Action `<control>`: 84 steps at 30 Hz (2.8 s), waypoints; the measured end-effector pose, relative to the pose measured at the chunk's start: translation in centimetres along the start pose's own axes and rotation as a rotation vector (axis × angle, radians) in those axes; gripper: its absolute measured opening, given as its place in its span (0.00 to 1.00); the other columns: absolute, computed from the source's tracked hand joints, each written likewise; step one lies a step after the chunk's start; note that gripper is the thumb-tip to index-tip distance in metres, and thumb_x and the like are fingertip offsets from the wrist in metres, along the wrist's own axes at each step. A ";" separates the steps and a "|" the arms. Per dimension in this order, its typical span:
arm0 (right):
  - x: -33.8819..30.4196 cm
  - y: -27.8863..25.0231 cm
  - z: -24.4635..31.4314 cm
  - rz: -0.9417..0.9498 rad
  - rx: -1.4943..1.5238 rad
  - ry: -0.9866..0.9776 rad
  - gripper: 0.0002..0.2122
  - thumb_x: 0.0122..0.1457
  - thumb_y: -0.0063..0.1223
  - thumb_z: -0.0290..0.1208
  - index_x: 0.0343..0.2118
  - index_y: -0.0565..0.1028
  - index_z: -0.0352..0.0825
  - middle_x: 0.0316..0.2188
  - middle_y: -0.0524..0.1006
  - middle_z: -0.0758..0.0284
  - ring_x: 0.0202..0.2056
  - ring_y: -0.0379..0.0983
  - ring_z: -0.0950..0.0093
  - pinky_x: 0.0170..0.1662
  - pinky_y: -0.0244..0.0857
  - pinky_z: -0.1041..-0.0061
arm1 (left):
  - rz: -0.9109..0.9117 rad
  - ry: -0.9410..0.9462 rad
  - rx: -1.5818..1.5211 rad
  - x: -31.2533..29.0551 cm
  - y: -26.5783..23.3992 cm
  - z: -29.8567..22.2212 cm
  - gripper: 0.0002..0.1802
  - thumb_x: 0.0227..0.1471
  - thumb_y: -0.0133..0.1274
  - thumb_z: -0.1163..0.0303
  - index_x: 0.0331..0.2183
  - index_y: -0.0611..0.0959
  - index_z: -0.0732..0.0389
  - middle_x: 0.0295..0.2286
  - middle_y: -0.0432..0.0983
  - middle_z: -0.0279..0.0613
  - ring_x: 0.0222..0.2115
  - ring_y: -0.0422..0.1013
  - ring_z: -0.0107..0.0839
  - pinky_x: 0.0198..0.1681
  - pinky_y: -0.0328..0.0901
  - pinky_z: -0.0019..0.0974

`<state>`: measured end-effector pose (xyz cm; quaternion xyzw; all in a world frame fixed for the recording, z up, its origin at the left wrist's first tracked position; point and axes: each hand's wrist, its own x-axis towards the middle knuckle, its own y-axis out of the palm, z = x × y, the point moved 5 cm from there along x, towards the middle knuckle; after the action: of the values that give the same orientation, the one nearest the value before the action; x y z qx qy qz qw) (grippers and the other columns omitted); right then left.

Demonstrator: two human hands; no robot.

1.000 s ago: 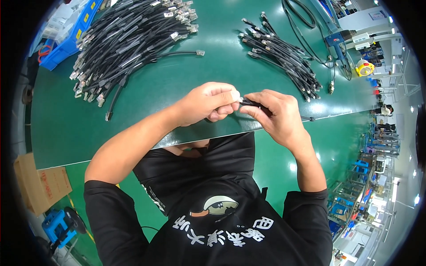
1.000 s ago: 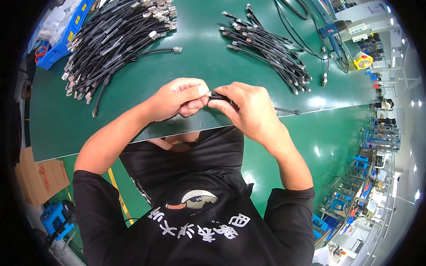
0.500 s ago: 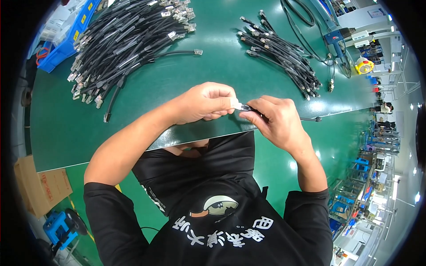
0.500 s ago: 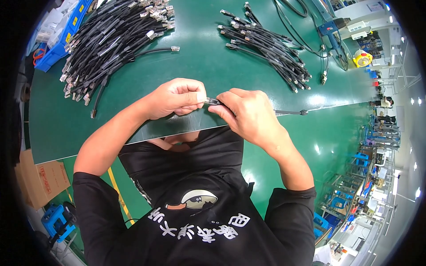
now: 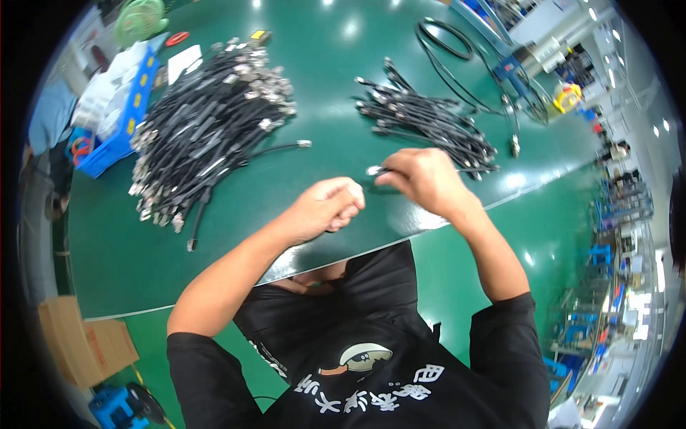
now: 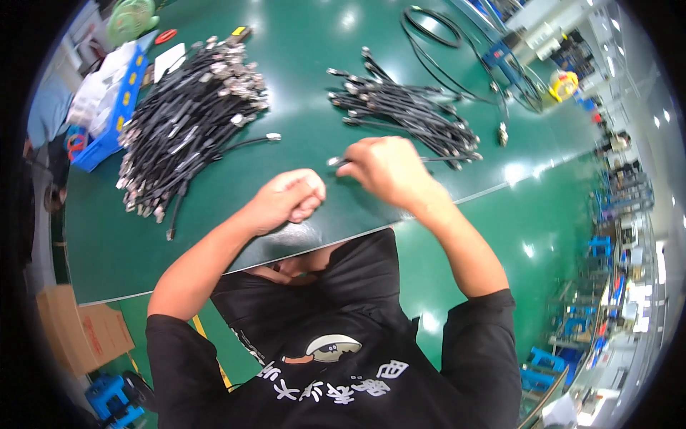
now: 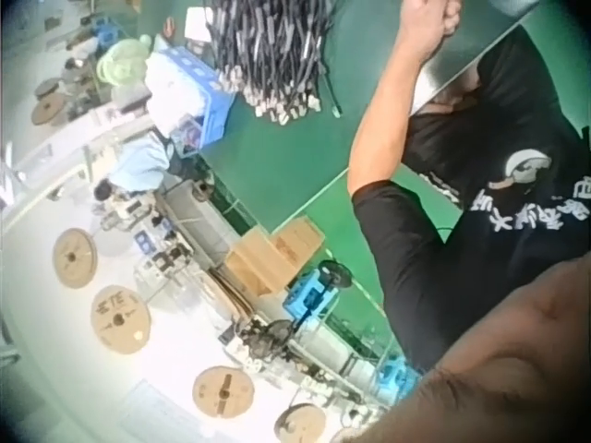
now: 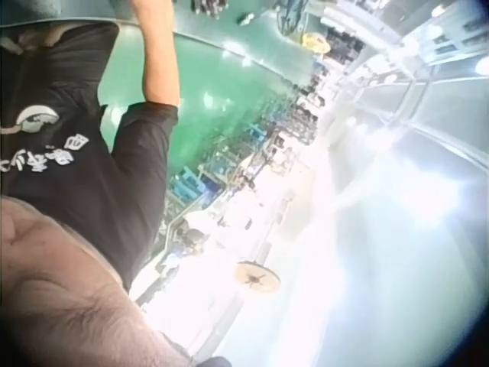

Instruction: The person assembles electrical cable harnesses by attaching connectors to electrical wires by hand, then organizes the finished units on a workbench.

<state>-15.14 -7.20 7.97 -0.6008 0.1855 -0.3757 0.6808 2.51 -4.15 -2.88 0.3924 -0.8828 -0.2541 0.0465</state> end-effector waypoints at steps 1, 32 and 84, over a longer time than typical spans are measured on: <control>0.7 -0.3 -1.8 0.019 -0.026 0.086 0.12 0.57 0.69 0.37 0.36 0.83 0.32 0.30 0.81 0.59 0.35 0.81 0.56 0.38 0.73 0.60 | 0.011 -0.005 0.025 0.3 0.0 0.2 0.14 0.73 0.49 0.61 0.38 0.78 0.62 0.24 0.65 0.28 0.21 0.58 0.16 0.23 0.55 0.22; 5.1 -6.0 -1.4 0.416 0.680 0.268 0.08 0.70 0.53 0.27 0.39 0.82 0.29 0.21 0.73 0.74 0.21 0.65 0.85 0.24 0.56 0.81 | -0.121 0.135 -0.157 0.4 -1.6 -1.6 0.15 0.65 0.61 0.61 0.45 0.78 0.61 0.29 0.71 0.30 0.26 0.64 0.17 0.25 0.58 0.24; -4.3 0.7 4.1 -0.142 0.317 0.011 0.11 0.59 0.69 0.33 0.40 0.84 0.32 0.29 0.81 0.61 0.28 0.78 0.60 0.31 0.70 0.65 | -0.031 0.666 1.127 -1.8 2.3 -4.7 0.06 0.60 0.59 0.73 0.37 0.82 0.64 0.29 0.77 0.49 0.29 0.75 0.50 0.31 0.69 0.46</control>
<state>-14.82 -1.30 7.35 -0.4954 0.0848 -0.4508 0.7377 3.54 -3.50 2.52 0.4269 -0.8135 0.3819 0.1008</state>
